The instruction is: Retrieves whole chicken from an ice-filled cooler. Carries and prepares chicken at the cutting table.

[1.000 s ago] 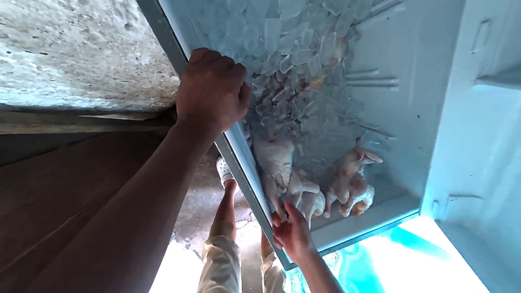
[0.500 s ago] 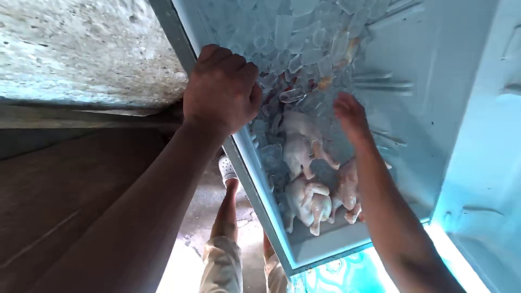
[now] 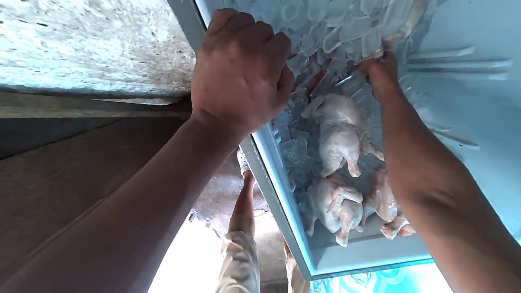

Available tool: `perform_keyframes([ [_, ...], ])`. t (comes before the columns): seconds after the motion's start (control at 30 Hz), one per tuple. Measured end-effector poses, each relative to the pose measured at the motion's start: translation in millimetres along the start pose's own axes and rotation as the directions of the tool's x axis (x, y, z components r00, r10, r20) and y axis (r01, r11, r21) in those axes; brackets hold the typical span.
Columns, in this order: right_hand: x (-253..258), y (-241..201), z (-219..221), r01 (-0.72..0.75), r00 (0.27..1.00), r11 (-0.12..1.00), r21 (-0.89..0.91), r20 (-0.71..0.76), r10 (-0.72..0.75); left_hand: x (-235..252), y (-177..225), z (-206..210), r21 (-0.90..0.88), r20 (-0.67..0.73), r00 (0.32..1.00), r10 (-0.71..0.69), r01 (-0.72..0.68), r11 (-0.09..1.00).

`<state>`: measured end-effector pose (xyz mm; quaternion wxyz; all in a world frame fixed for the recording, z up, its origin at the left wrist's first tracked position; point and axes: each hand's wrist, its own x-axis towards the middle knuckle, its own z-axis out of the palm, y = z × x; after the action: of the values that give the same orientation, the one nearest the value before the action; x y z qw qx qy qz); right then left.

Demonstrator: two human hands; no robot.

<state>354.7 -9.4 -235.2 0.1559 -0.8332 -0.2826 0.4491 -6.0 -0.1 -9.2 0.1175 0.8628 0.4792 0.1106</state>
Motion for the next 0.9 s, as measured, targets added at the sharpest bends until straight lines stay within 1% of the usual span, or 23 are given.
perform_keyframes([
  [0.17, 2.9, 6.9, 11.5, 0.062, 0.994, 0.98, 0.191, -0.102, -0.043, 1.3, 0.5, 1.3, -0.012, -0.022, 1.0, 0.004, -0.004, 1.0],
  [0.23, -4.9, 3.6, 14.6, 0.067, 0.994, 0.964, 0.257, -0.105, -0.04, 2.1, -2.4, -1.5, -0.011, 0.021, 1.0, 0.006, -0.005, 1.0],
  [0.3, -12.7, 10.6, 10.0, 0.091, 0.993, 0.938, 0.333, -0.103, -0.06, 2.1, 0.7, -4.1, -0.036, 0.097, 0.995, -0.015, 0.019, 0.999],
  [0.37, -22.8, 12.3, 6.0, 0.106, 0.993, 0.913, 0.394, -0.093, -0.075, 2.4, 2.0, -4.8, -0.05, 0.125, 0.992, -0.034, 0.041, 0.998],
  [0.47, -37.1, 7.8, 2.4, 0.106, 0.991, 0.881, 0.462, -0.123, -0.054, 3.1, -0.8, -4.5, -0.031, 0.094, 0.995, -0.015, 0.018, 0.999],
  [0.6, -49.0, 9.8, -7.8, 0.096, 0.985, 0.834, 0.544, -0.173, -0.001, 4.6, 0.0, -4.7, -0.023, 0.105, 0.994, -0.01, 0.013, 1.0],
  [0.73, -86.4, 2.2, -27.6, 0.057, 0.978, 0.835, 0.548, -0.2, 0.064, 3.8, -0.4, -6.7, -0.035, 0.123, 0.992, -0.013, 0.017, 0.999],
  [0.77, -100.8, 0.4, -35.9, 0.074, 0.976, 0.824, 0.562, -0.212, 0.057, 4.1, 0.0, -7.0, -0.039, 0.129, 0.992, -0.011, 0.016, 0.999],
  [0.8, -116.5, -0.8, -45.2, 0.119, 0.974, 0.807, 0.578, -0.228, 0.019, 5.2, 0.1, -6.9, -0.039, 0.132, 0.991, -0.009, 0.014, 0.999],
  [0.87, -152.7, 0.1, -65.0, 0.258, 0.96, 0.762, 0.594, -0.249, -0.132, 5.1, 0.5, -6.8, -0.037, 0.135, 0.991, -0.01, 0.015, 0.999],
  [0.9, -174.5, -1.8, -74.7, 0.303, 0.951, 0.746, 0.593, -0.236, -0.198, 4.9, 1.0, -7.2, -0.034, 0.139, 0.99, -0.015, 0.02, 0.999],
])
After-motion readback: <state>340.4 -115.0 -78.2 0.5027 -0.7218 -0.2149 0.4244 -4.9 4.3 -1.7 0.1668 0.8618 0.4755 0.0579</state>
